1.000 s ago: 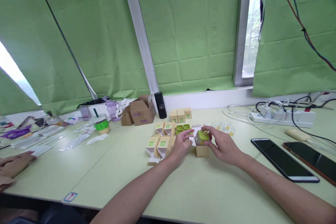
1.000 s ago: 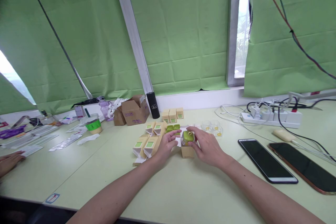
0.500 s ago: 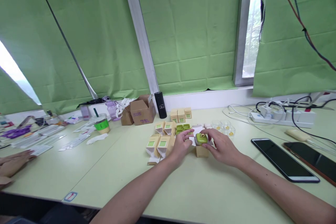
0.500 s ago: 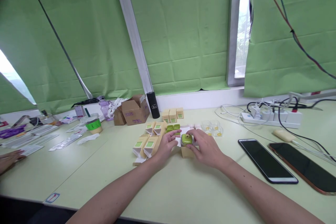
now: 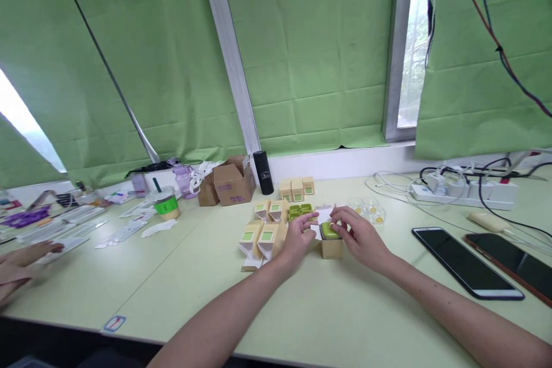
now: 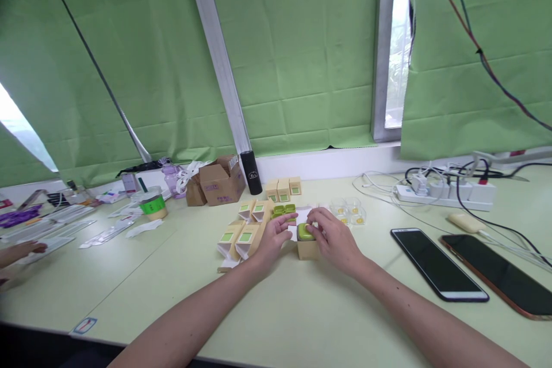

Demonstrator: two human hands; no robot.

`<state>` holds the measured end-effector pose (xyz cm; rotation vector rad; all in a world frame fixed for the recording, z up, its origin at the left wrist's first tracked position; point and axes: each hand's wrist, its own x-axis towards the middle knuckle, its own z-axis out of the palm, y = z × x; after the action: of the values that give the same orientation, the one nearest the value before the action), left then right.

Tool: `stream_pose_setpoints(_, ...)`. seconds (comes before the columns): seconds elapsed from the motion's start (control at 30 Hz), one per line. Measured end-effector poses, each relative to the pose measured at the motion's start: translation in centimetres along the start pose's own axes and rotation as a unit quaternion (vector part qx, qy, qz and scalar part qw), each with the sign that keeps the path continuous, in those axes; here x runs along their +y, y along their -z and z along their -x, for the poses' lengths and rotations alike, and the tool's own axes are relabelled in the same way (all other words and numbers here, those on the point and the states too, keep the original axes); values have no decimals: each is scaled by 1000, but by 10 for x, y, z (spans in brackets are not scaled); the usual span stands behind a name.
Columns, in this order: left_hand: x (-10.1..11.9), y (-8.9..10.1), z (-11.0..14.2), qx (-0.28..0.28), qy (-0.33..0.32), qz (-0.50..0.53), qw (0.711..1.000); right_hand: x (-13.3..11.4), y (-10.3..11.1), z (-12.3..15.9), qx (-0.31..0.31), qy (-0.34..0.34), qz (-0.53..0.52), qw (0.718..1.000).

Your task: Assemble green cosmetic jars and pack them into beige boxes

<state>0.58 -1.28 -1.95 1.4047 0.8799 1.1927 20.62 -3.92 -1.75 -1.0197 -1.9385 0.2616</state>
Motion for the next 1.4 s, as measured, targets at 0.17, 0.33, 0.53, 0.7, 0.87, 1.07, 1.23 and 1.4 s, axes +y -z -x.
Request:
stream_pose_setpoints(0.17, 1, -1, 1, -14, 9, 16, 1000, 1, -5, -1, 17, -34, -19, 999)
stream_pose_setpoints(0.33, 3, -2, 1, -10, 9, 11, 1000, 4, -8, -2, 8, -46, -24, 999)
stream_pose_setpoints(0.53, 2, -2, 0, -9, 11, 19, 1000, 5, -8, -3, 9, -52, -30, 998)
stream_pose_setpoints(0.7, 2, -1, 1, -10, 12, 14, 1000, 5, -9, -4, 10, -57, -34, 998)
stream_pose_setpoints(0.87, 2, -1, 1, -7, 12, 8, 1000, 6, -9, -4, 14, -56, -42, 997)
stream_pose_setpoints(1.07, 4, -1, 0, -11, 12, 19, 1000, 5, -9, -3, 23, -53, -71, 996)
stream_pose_setpoints(1.23, 4, -1, -1, -10, 25, 26, 999, 11, -5, -2, 60, -63, -73, 994)
stream_pose_setpoints(1.4, 1, 2, -3, 7, 24, 24, 999, 16, -4, -1, 84, -84, -75, 990)
